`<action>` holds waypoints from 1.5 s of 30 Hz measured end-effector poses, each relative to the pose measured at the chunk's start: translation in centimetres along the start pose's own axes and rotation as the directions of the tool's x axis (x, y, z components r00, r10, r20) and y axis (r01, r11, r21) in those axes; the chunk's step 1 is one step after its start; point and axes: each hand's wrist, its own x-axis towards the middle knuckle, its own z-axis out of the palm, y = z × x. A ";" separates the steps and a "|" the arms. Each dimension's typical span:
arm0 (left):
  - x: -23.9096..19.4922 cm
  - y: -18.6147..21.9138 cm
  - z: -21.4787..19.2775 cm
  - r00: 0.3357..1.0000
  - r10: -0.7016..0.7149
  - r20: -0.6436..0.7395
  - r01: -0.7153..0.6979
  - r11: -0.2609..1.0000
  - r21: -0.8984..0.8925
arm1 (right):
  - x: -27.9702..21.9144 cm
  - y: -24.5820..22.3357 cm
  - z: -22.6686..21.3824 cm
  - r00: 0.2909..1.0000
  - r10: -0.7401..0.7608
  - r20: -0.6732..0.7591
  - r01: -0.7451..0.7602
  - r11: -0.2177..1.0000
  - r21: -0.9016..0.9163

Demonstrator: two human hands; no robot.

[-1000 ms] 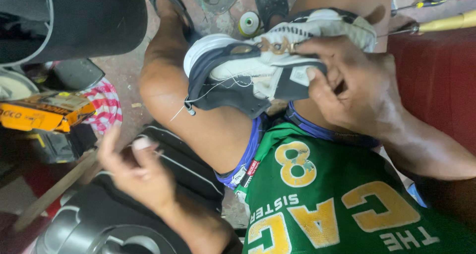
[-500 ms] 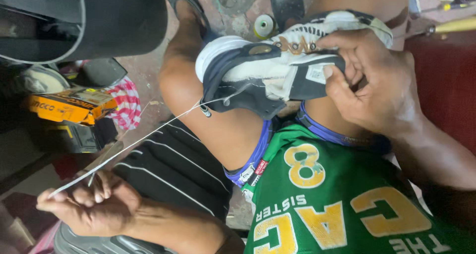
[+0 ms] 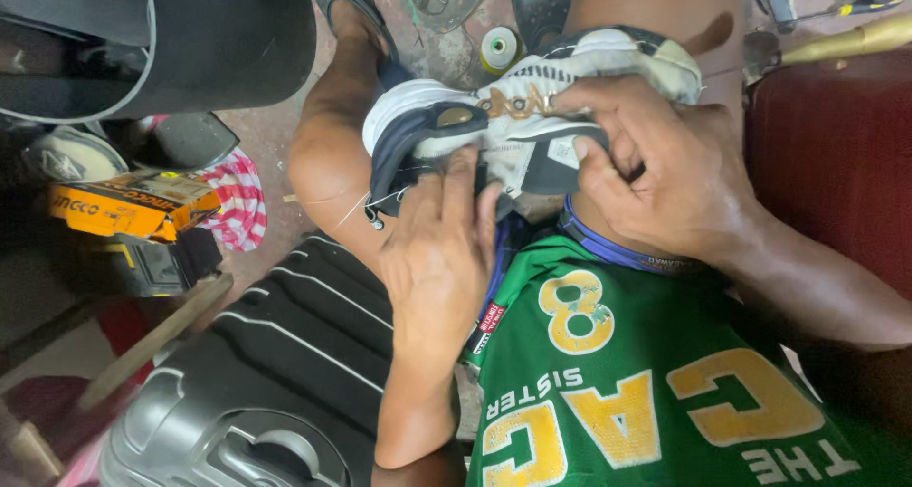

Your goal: The person sits on the floor and sews a white and black shoe using a needle and white thread. They repeatedly push the needle through the shoe's upper and pull the thread to secure stitches.

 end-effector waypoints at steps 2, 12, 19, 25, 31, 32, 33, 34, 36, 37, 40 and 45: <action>0.4 -0.7 0.4 1.000 -0.002 0.025 0.002 1.000 -0.021 | 0.0 -0.1 -0.1 0.999 -0.025 0.039 0.024 0.999 0.026; -3.7 -3.4 -0.3 0.983 -0.171 0.071 0.112 0.243 -0.964 | 0.3 -0.6 -0.2 0.989 -0.071 0.128 0.065 0.997 0.049; -1.6 -2.7 2.5 0.964 -0.189 0.189 0.261 0.820 -0.510 | 0.8 -1.5 0.7 0.950 -0.301 0.080 0.299 0.954 0.029; -0.1 -4.4 5.7 0.918 -0.124 0.377 0.277 0.879 -0.387 | 0.8 -1.2 1.4 0.929 -0.361 0.074 0.352 0.929 0.117; -0.9 -9.9 9.0 0.873 0.250 0.418 0.061 0.795 -0.603 | -0.2 -0.9 2.6 0.875 -0.469 0.118 0.432 0.868 0.245; -1.3 -10.7 9.4 0.870 0.242 0.429 0.071 0.800 -0.596 | -0.3 -1.0 2.8 0.866 -0.484 0.126 0.439 0.857 0.270; -1.7 -11.4 9.9 0.867 0.234 0.439 0.081 0.804 -0.589 | -0.3 -1.1 2.9 0.857 -0.498 0.132 0.446 0.845 0.294; -1.9 -11.9 10.3 0.865 0.230 0.446 0.087 0.806 -0.585 | -0.3 -1.1 2.6 0.839 -0.514 0.178 0.452 0.840 0.300; -2.6 -12.5 10.5 0.867 0.166 0.471 0.152 0.811 -0.565 | -0.3 -1.1 1.1 0.794 -0.544 0.271 0.463 0.830 0.310; -2.9 -12.8 10.7 0.867 0.134 0.481 0.184 0.810 -0.556 | -0.6 -1.1 -0.5 0.779 -0.613 0.129 0.596 0.789 0.151; -2.9 -13.6 11.2 0.870 0.132 0.475 0.177 0.816 -0.550 | -0.7 -0.8 -8.1 0.689 -0.723 0.038 0.713 0.669 -0.211; -1.3 -13.5 10.3 0.783 0.181 0.595 0.116 0.898 -0.425 | -0.3 -0.5 -10.9 0.947 -0.173 0.270 0.295 0.803 -0.519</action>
